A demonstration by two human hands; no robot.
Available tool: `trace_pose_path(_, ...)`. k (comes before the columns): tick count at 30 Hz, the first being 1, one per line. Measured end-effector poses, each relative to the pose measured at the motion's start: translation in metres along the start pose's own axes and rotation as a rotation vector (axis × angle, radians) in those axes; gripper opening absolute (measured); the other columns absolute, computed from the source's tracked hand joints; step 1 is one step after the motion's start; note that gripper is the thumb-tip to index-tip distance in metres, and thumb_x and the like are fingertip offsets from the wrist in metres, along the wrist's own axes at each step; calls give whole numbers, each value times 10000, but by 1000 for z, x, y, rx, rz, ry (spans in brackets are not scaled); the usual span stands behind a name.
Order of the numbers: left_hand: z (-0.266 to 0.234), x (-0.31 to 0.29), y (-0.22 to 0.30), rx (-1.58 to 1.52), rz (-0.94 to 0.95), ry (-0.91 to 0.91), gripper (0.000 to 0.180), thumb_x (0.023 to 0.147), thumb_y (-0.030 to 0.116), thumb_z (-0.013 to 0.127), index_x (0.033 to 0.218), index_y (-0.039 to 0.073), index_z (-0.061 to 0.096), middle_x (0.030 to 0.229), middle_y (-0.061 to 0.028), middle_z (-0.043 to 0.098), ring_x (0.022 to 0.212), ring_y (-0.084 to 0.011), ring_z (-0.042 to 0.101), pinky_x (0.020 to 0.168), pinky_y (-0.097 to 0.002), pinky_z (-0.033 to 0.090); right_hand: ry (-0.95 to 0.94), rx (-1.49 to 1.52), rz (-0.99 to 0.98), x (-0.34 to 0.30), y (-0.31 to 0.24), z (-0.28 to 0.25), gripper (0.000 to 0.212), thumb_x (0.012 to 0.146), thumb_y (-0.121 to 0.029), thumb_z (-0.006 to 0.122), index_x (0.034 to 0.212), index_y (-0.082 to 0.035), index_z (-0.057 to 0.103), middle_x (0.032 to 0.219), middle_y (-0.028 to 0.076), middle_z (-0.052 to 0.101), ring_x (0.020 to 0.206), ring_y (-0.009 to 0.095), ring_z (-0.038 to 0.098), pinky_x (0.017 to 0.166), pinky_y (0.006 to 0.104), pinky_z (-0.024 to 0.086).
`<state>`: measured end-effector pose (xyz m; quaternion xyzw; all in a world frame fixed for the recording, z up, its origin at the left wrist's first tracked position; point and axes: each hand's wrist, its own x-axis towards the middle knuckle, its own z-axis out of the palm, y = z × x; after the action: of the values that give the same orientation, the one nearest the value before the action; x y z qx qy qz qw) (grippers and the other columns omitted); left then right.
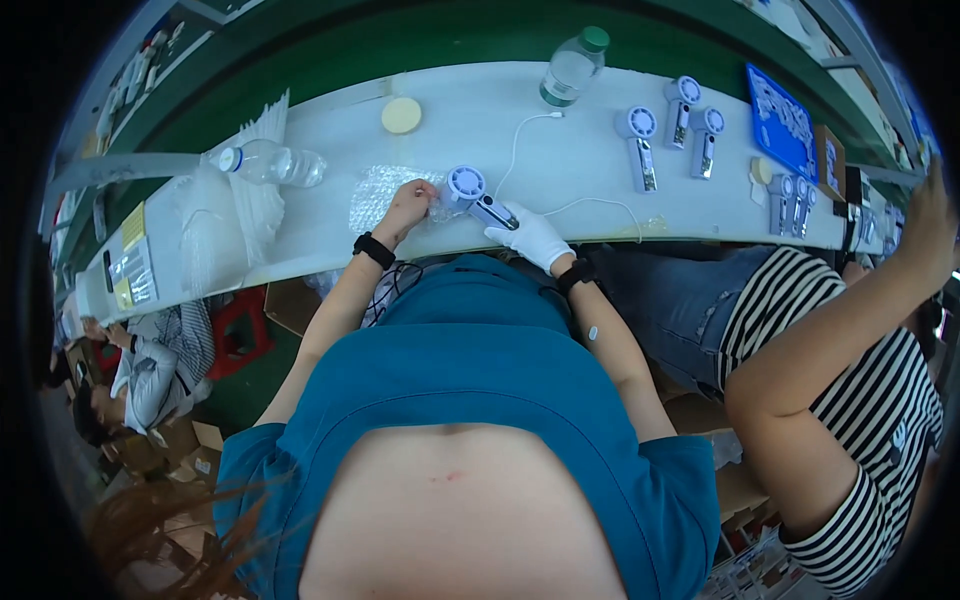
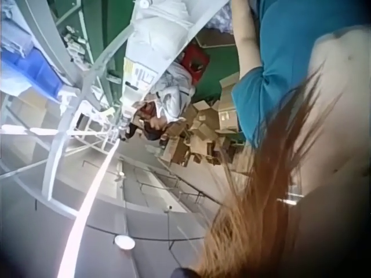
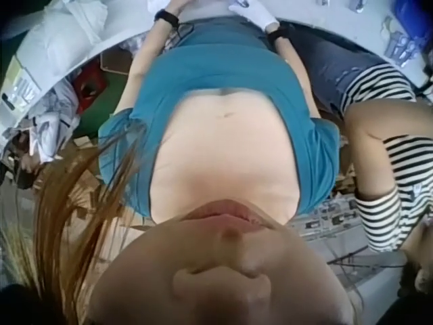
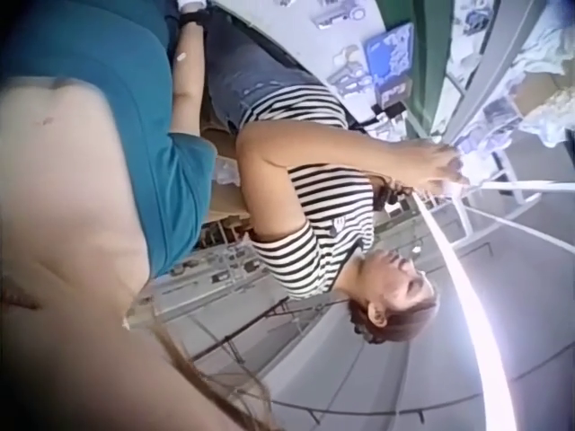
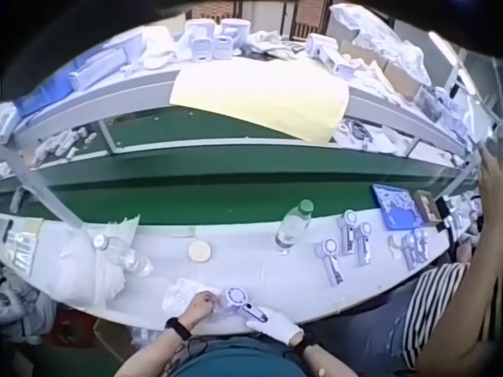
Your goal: The person wipes a handheld fan with a cloth, presses a small white cap onto it, and then plugs a charging cable into the fan to test it.
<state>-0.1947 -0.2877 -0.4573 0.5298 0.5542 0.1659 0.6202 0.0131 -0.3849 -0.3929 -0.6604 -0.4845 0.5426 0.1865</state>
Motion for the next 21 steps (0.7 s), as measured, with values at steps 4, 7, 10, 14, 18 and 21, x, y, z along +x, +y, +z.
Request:
trace_pose_path(4, -3, -13, 18, 157, 207, 207, 83, 743, 40, 487, 794, 26, 551, 706, -179, 582, 666, -346, 560, 595, -392, 442, 6, -437, -75, 4, -12, 0, 429, 764, -358, 589, 1081, -80, 516, 847, 155, 608, 722, 306, 588, 647, 397, 453)
trace_pose_path(7, 4, -35, 57, 575, 403, 259, 46, 796, 69, 500, 826, 34, 505, 739, -154, 563, 667, -303, 552, 577, -384, 434, -25, -638, 9, -2, -48, -6, 400, 759, -367, 571, 1047, -92, 527, 859, 176, 604, 792, 361, 575, 692, 438, 444)
trace_pose_path(10, 6, -42, 64, 672, 558, 280, 40, 794, 62, 504, 823, 37, 491, 727, -146, 552, 672, -321, 539, 584, -398, 433, -42, -759, 61, -6, -76, -6, 350, 757, -344, 570, 990, -84, 541, 840, 172, 610, 802, 362, 574, 688, 434, 451)
trace_pose_path(14, -7, -47, 73, 751, 653, 316, 35, 795, 47, 499, 825, 34, 487, 712, -144, 536, 696, -329, 535, 600, -407, 436, -32, -721, 64, -7, -89, -15, 359, 743, -355, 582, 976, -83, 557, 845, 172, 610, 801, 365, 572, 690, 429, 448)
trace_pose_path(18, -20, -49, 63, 692, 697, 306, 34, 798, 39, 496, 827, 23, 493, 720, -152, 535, 713, -330, 535, 616, -407, 440, -51, -553, 8, -4, -75, -19, 370, 737, -366, 585, 960, -72, 558, 844, 176, 609, 800, 363, 573, 691, 428, 443)
trace_pose_path(21, -19, -52, 60, 652, 705, 276, 36, 798, 35, 497, 826, 13, 495, 731, -158, 537, 717, -331, 534, 622, -406, 442, -59, -485, 40, -3, -69, -20, 385, 730, -373, 588, 958, -64, 556, 845, 175, 609, 804, 360, 573, 698, 425, 441)
